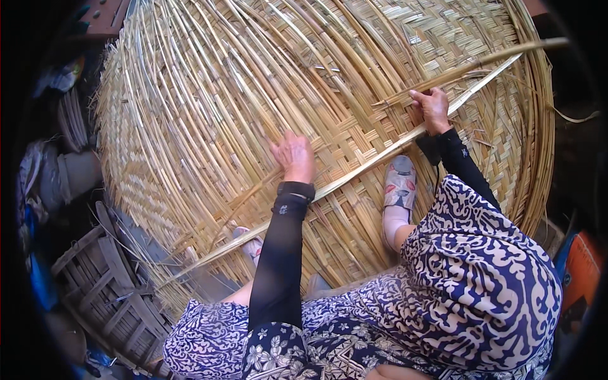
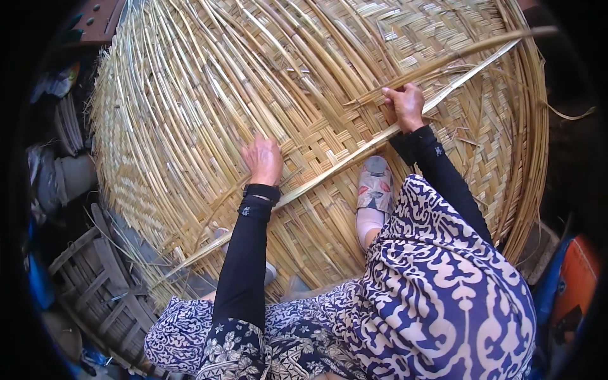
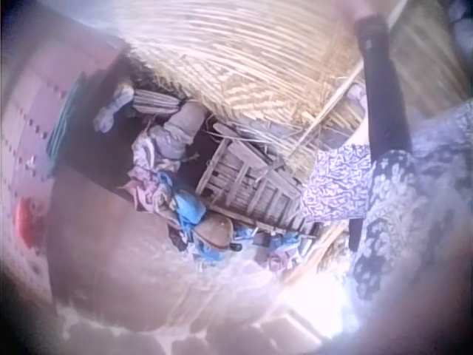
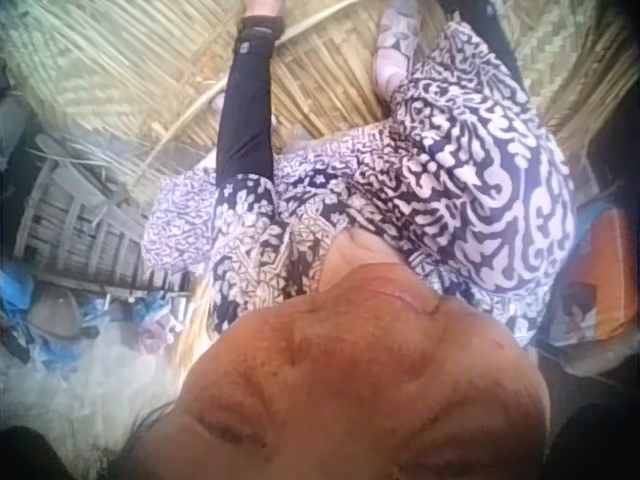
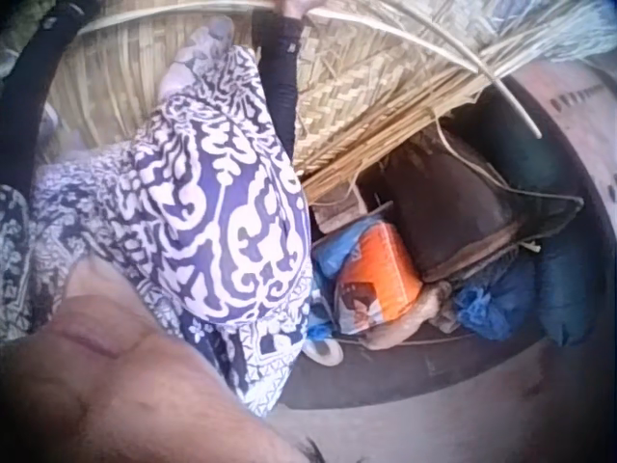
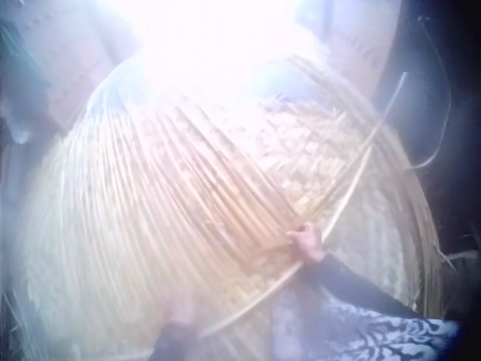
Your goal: Weaving and assembling a large circular bamboo structure using strips of material.
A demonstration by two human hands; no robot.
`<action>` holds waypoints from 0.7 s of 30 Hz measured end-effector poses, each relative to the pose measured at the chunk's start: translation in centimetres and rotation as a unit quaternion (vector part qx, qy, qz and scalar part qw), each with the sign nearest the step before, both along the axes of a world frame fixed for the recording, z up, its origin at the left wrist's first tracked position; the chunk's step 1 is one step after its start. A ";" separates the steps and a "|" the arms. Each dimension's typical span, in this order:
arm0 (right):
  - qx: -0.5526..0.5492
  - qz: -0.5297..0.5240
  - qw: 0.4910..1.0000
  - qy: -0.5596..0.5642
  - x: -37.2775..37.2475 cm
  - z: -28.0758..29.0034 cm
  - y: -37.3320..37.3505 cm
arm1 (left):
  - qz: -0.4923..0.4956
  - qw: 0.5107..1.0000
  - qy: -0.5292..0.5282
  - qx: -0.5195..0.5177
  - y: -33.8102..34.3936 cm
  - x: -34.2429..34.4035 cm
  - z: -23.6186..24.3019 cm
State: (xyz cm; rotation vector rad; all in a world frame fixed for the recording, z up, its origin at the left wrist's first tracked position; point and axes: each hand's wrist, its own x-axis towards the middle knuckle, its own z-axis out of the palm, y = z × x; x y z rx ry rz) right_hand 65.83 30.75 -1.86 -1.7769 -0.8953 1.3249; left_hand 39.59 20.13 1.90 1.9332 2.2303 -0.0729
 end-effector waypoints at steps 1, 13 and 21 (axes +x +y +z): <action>0.008 -0.012 1.000 0.005 0.3 0.2 0.0 | -0.028 0.995 0.071 0.070 0.8 1.3 0.4; 0.075 -0.082 0.960 0.256 3.6 3.0 3.8 | -0.033 0.888 -0.412 0.199 7.8 13.2 -1.4; 0.161 0.312 0.879 -0.323 5.4 3.9 10.3 | 0.158 0.859 -0.463 0.149 9.3 13.9 -0.7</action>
